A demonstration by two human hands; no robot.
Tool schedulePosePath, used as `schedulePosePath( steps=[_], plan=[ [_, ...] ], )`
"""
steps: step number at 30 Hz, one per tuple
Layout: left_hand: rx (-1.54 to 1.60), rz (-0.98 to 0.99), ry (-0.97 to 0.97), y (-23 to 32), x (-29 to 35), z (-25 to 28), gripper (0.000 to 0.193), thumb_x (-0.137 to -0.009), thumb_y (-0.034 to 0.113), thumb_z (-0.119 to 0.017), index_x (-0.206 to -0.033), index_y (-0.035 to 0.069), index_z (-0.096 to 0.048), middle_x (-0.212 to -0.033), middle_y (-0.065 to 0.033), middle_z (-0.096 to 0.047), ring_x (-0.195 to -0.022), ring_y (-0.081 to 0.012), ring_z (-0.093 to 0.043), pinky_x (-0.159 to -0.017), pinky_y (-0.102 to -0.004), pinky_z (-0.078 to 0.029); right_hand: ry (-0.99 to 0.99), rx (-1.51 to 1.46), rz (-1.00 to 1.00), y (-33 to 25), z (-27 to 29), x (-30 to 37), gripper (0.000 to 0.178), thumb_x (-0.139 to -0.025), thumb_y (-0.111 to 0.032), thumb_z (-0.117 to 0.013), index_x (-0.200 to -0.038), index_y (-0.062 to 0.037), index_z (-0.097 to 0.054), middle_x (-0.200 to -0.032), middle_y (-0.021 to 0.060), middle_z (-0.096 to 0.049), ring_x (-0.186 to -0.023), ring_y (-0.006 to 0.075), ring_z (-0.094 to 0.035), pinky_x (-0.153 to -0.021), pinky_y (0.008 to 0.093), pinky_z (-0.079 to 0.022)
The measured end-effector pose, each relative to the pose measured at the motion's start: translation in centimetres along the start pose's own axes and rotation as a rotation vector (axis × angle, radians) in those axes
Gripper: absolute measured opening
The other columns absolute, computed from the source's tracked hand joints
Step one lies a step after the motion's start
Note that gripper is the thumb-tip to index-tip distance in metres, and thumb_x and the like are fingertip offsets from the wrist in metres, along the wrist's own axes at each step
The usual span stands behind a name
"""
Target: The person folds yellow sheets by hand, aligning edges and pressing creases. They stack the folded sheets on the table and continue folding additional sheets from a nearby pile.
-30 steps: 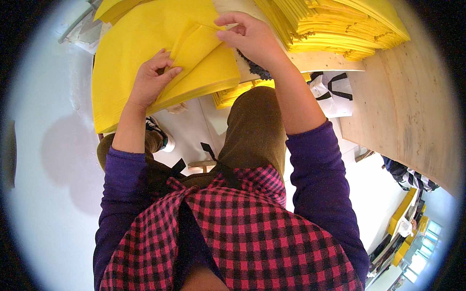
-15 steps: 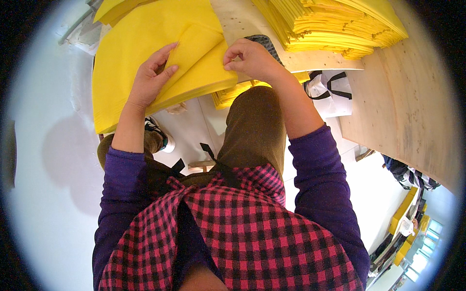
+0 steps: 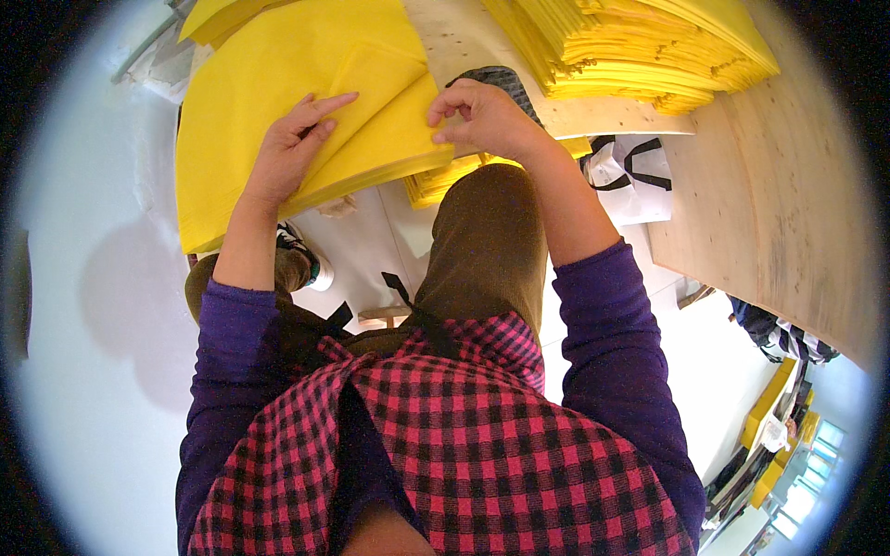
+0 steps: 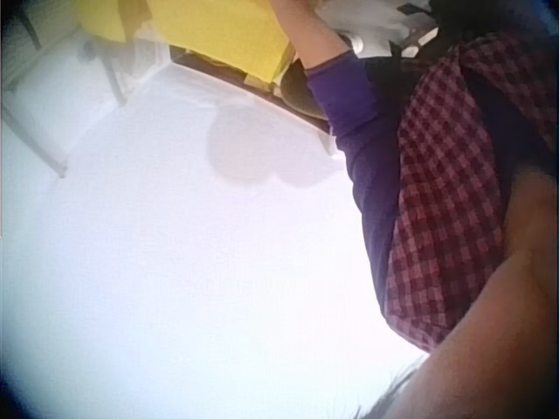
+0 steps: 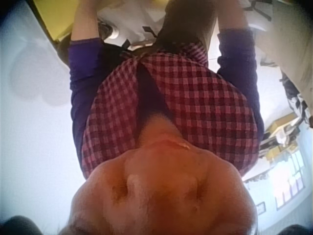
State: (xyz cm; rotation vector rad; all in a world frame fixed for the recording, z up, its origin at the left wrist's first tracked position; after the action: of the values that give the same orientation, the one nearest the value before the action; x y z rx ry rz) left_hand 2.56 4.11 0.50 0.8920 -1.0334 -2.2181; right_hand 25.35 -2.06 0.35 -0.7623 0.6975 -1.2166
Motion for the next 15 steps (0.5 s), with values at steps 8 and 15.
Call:
schedulePosePath(
  steps=[8, 15],
  plan=[
    [-0.051, -0.017, -0.034, -0.3, 0.0, 0.0, 0.025, -0.091, 0.007, -0.051, -0.111, 0.011, -0.065, -0.095, -0.0067, -0.066, -0.091, -0.0153, -0.059, -0.113, -0.0396, -0.022, 0.012, -0.080, -0.042, 0.5, -0.4, -0.1, 0.011, -0.074, 0.000, -0.069, -0.082, -0.0045, -0.063, -0.079, -0.0016, -0.049, -0.073, 0.0081, -0.049, -0.066, 0.0212, -0.039],
    [-0.048, -0.013, -0.041, -0.1, -0.1, 0.0, 0.023, -0.090, 0.006, -0.051, -0.107, 0.010, -0.067, -0.087, -0.0058, -0.064, -0.086, -0.0154, -0.058, -0.114, -0.0398, -0.022, 0.078, 0.223, 0.078, -0.7, 0.5, -0.2, 0.011, -0.078, -0.010, -0.067, -0.082, -0.0016, -0.062, -0.081, 0.0062, -0.056, -0.076, 0.0146, -0.055, -0.069, 0.0267, -0.045]
  ],
)
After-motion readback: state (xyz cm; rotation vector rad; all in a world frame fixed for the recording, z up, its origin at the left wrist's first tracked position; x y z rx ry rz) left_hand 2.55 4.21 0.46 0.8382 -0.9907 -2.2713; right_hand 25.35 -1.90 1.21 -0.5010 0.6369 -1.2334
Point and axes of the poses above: each hand's wrist, its own x-axis away from the middle knuckle, its own z-axis out of the back of the hand, y = z × x, the point moved 5 cm from there along -x, towards the middle knuckle
